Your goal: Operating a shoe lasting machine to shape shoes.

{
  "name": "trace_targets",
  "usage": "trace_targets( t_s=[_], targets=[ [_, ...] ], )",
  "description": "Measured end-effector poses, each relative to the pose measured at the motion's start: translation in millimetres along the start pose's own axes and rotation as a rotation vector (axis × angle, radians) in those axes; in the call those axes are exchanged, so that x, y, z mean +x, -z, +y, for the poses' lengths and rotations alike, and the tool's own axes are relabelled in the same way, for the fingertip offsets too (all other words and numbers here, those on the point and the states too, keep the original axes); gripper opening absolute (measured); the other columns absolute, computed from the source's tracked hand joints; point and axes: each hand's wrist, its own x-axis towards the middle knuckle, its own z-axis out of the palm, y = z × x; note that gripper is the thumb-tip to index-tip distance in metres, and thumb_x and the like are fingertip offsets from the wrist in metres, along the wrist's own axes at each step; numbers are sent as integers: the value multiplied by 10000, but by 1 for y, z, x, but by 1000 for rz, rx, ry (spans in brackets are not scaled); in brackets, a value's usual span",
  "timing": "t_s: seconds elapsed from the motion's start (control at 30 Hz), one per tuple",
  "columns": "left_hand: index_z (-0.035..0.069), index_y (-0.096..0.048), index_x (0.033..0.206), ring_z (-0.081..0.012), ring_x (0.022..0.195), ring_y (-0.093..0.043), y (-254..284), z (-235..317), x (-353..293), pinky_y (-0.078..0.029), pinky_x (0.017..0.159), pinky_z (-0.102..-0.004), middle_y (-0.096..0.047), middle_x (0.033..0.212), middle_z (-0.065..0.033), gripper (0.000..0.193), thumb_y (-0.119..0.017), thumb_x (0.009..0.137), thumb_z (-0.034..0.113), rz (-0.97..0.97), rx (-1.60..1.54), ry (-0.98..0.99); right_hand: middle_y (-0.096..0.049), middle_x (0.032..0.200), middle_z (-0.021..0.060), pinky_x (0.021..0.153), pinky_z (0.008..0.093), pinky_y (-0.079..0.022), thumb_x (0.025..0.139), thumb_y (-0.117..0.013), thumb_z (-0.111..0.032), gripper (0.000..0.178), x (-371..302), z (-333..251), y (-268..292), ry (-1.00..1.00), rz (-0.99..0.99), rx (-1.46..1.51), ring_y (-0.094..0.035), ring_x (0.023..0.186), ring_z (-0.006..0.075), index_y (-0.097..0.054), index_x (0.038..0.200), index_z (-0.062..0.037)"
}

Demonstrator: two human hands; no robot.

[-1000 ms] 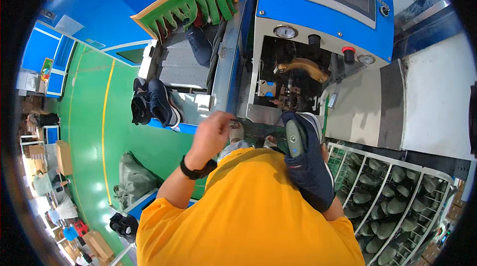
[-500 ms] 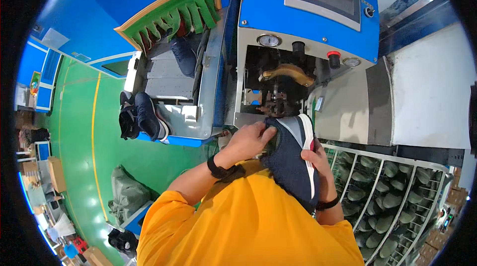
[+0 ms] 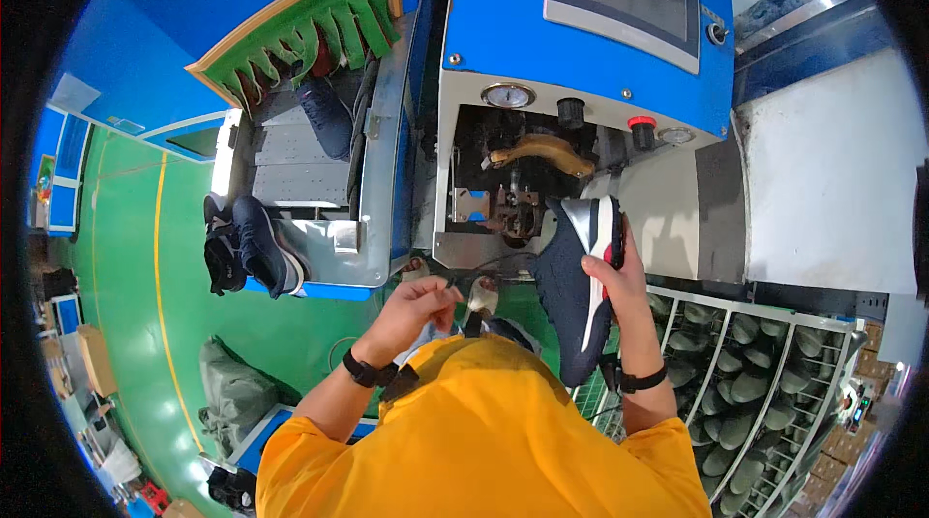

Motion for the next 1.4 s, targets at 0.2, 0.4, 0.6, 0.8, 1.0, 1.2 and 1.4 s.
trace_targets(
  t_s=[0.2,0.4,0.6,0.8,1.0,1.2,1.4],
  targets=[
    [18,-654,953,-147,672,-613,2,-29,36,-495,629,-296,-615,739,-32,184,-638,980,199,59,-264,68,-589,1344,195,862,329,-529,713,-877,-220,1149,46,-13,-27,61,34,-368,-653,974,199,-183,1600,7],
    [31,-662,892,-155,636,-610,17,-61,69,-492,608,-301,-622,734,-36,205,-656,955,226,149,-337,208,-433,1386,454,1037,513,-463,702,-835,-454,1212,75,-28,-68,30,24,-1140,-527,1232,560,-112,1630,-159],
    [22,-702,884,-132,626,-596,26,-38,77,-500,607,-272,-629,735,-34,251,-671,943,264,84,-205,198,-613,1280,340,994,456,-498,693,-859,-406,1182,79,-34,-59,-49,23,-1019,-620,1164,469,-199,1588,-7],
    [-20,-712,971,-389,1082,-652,7,-23,65,-487,974,-491,-700,959,-209,541,-753,828,500,38,1031,-200,-639,1289,221,983,363,-493,681,-889,-192,1135,44,-5,-49,39,-80,-808,-650,1118,284,-230,1582,11],
    [-47,-469,1340,-393,1223,-577,-10,-7,53,-452,1043,-437,-565,1278,-274,904,-843,753,530,-78,495,-317,-624,1228,90,887,299,-510,825,-774,-162,847,1,85,9,-129,-127,-101,-628,1017,189,-352,1540,7],
    [23,-697,1049,-258,905,-663,-16,23,37,-512,790,-355,-651,965,-154,456,-838,816,389,-224,563,-503,-617,1243,85,896,293,-504,827,-773,-169,852,-32,105,0,-307,75,64,-618,1038,180,-346,1544,8],
    [-3,-703,1054,-260,757,-683,-43,18,34,-523,699,-360,-713,874,-152,407,-823,837,320,-91,529,-275,-610,1257,81,905,287,-498,830,-772,-175,857,-83,128,13,-295,151,241,-607,1058,171,-340,1547,8]
  ],
)
